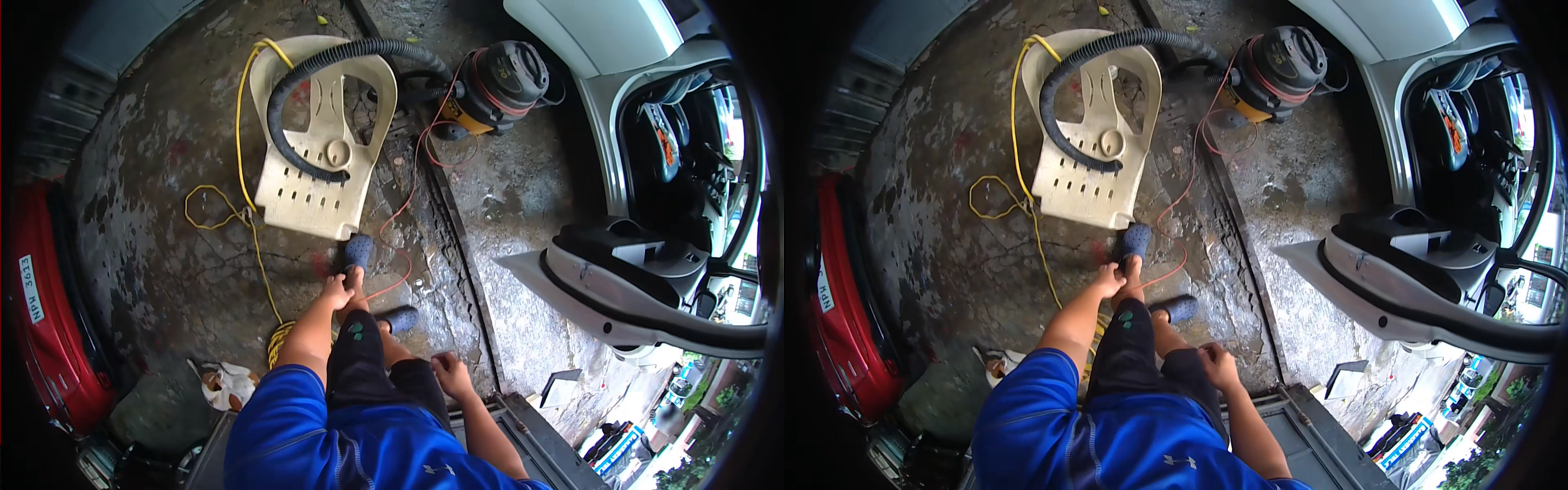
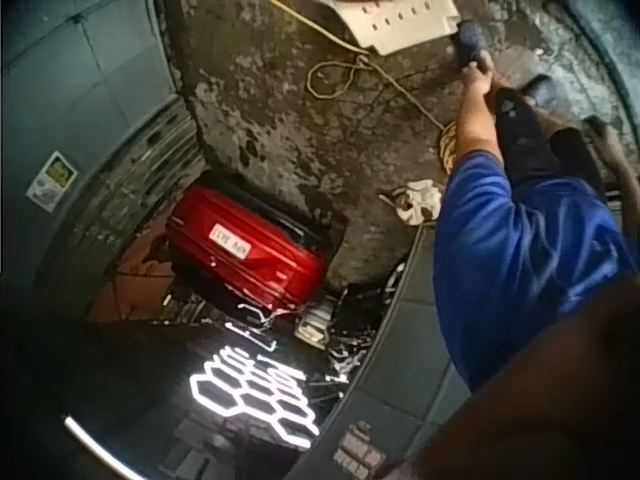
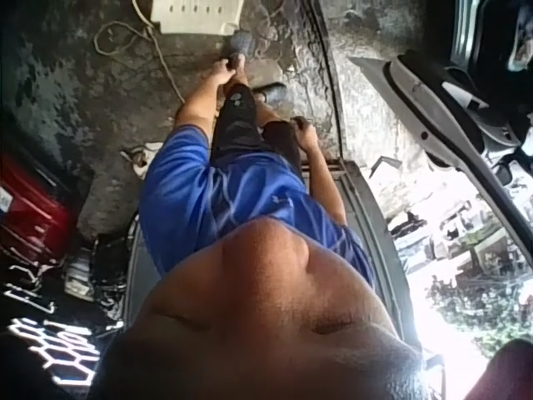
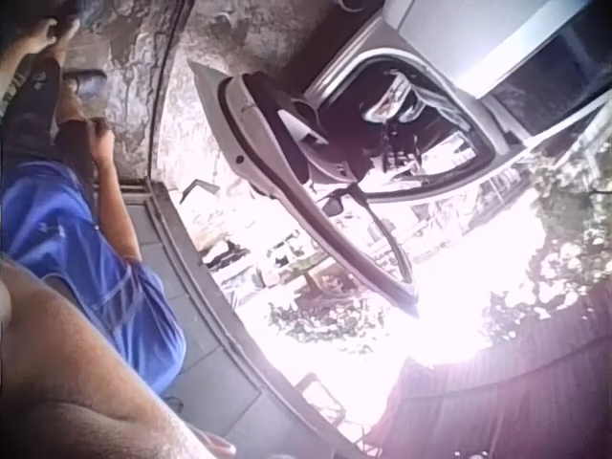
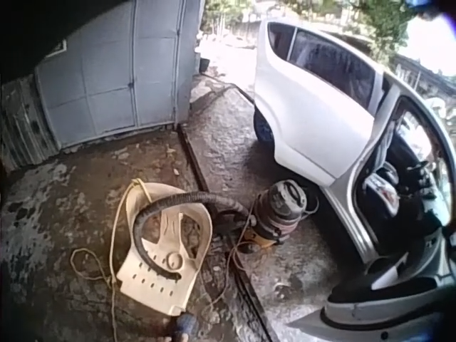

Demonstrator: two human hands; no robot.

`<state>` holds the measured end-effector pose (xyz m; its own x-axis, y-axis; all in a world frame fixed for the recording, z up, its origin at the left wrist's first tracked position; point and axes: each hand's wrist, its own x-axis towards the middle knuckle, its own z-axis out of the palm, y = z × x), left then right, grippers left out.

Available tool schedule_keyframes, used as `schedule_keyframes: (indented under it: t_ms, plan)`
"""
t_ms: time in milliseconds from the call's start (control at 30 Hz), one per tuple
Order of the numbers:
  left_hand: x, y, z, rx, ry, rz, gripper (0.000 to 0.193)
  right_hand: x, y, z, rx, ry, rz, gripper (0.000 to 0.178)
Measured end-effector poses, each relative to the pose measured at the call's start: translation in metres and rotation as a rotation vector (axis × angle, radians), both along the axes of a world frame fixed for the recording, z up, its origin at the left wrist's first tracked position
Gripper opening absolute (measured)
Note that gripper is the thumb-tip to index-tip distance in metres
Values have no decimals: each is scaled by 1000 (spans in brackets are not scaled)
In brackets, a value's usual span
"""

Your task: The recorder organizes a hose and then attempts to repair a power cord connector for a vacuum cleaner at a detailing bay.

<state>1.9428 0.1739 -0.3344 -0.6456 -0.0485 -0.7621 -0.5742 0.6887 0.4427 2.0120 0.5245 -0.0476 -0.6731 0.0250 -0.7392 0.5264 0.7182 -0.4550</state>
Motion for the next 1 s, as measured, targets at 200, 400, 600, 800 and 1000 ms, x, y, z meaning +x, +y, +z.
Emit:
schedule_keyframes:
  t_ms: [200,400,600,800,1000]
  plan:
    - [16,9,-46,8,-298,-198,75,8,-33,-50,-118,-120,-57,34]
    - [-25,29,29,33,-167,-155,31,24,-16,-49,44,-220,155,35]
    - [-88,32,279,213,488,-278,28,-75,-64,-15,-517,-283,-571,60]
    - [-105,72,415,519,551,-408,26,-274,-68,121,-1040,323,-1118,56]
    - [-145,47,393,600,413,-244,24,-374,-6,312,-831,1121,-1010,44]
